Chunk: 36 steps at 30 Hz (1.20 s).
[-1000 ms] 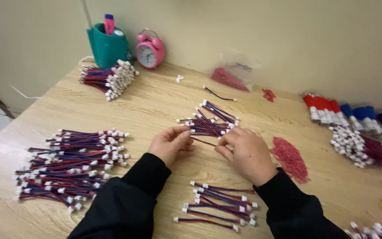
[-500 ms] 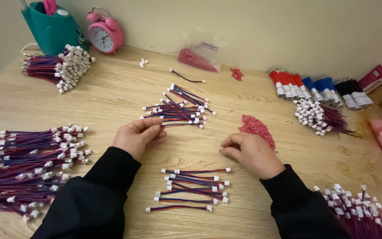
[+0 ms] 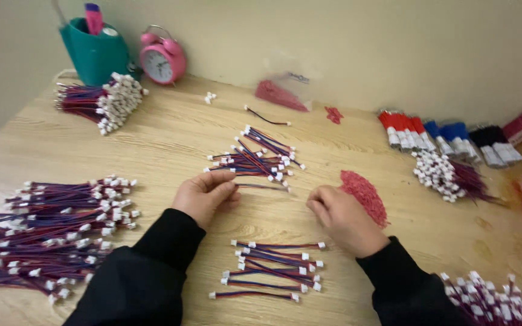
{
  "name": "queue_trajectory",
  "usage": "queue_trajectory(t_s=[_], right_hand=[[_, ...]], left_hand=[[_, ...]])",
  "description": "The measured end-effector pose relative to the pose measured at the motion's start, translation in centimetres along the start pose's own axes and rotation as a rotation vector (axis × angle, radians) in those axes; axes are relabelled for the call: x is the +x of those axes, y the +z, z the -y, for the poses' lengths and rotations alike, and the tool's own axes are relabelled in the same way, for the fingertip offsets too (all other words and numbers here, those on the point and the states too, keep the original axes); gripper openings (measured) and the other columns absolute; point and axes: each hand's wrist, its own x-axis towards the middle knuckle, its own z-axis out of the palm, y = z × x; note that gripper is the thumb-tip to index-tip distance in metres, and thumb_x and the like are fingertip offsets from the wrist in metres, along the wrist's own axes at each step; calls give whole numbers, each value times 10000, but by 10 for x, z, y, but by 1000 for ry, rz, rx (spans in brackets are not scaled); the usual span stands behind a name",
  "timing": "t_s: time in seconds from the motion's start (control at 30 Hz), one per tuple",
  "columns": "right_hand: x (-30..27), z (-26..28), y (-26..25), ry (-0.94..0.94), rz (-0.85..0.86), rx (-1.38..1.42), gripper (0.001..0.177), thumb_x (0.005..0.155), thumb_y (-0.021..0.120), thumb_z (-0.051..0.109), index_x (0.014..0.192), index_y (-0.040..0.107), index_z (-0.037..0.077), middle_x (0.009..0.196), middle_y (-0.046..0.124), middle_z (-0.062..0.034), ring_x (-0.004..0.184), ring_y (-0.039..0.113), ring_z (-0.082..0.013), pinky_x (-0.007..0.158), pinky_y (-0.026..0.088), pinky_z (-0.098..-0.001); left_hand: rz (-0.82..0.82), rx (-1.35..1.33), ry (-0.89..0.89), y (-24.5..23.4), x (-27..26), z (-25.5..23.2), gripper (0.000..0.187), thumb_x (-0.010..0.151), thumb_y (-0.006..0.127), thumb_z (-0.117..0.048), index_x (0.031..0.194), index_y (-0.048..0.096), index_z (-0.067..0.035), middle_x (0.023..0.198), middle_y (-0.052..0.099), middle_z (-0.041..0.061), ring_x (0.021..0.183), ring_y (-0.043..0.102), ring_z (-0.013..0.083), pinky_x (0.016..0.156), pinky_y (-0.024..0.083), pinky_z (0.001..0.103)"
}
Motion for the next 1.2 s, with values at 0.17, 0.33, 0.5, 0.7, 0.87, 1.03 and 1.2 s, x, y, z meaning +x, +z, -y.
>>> queue_trajectory(t_s=[0.17, 0.33, 0.5, 0.7, 0.87, 1.03, 1.2], right_hand=[[6, 39, 9, 131, -90, 477, 100, 795, 710, 105, 894, 726, 110, 723, 735, -33, 681, 687, -128, 637, 548, -251], [25, 70, 20, 178, -66, 839, 126, 842, 648, -2, 954, 702, 19, 714, 729, -97, 660, 702, -145, 663, 590, -253], [41, 78, 36, 147, -55, 940, 223, 882, 621, 20, 1073, 736, 23, 806, 717, -78, 714, 656, -131, 716, 532, -237], [42, 87, 38, 246, -91, 970, 156, 871, 661, 33, 1018, 708, 12, 736, 728, -138, 656, 663, -169, 694, 552, -256], [39, 93, 33, 64, -255, 671, 120, 817, 727, 103, 932, 735, 72, 818, 721, -36, 725, 675, -124, 675, 528, -239], [38, 92, 24, -230, -471, 309, 111, 789, 786, 236, 890, 781, 193, 814, 675, -19, 809, 621, -207, 770, 487, -326], [40, 86, 30, -233, -444, 337, 111, 769, 804, 283, 871, 800, 238, 796, 614, -7, 834, 553, -215, 791, 442, -339]], left_hand=[[-26, 151, 0, 12, -3, -5, 147, 861, 699, -56, 1000, 721, -13, 775, 695, 173, 637, 688, 213, 596, 617, 312], [2, 99, 40, 15, -8, -5, 87, 873, 688, -61, 942, 719, -18, 612, 644, 137, 490, 572, 147, 482, 518, 249], [-37, 70, 35, 9, 2, 6, 95, 853, 719, -54, 946, 741, -52, 734, 694, 81, 622, 689, 156, 573, 561, 231], [-61, -119, -7, 10, 0, -3, 160, 829, 713, -8, 988, 694, -3, 810, 694, 147, 663, 686, 225, 662, 611, 304], [-6, -148, -3, 15, -13, -14, 314, 794, 730, -36, 1102, 668, -18, 836, 717, 165, 697, 684, 223, 658, 595, 332], [-15, -187, 67, 23, -15, -9, 367, 791, 731, 28, 1151, 672, -9, 826, 702, 189, 733, 720, 266, 669, 650, 378], [33, -217, 48, 24, -20, -10, 401, 781, 737, 38, 1170, 654, -8, 820, 707, 184, 730, 727, 284, 664, 650, 394]])
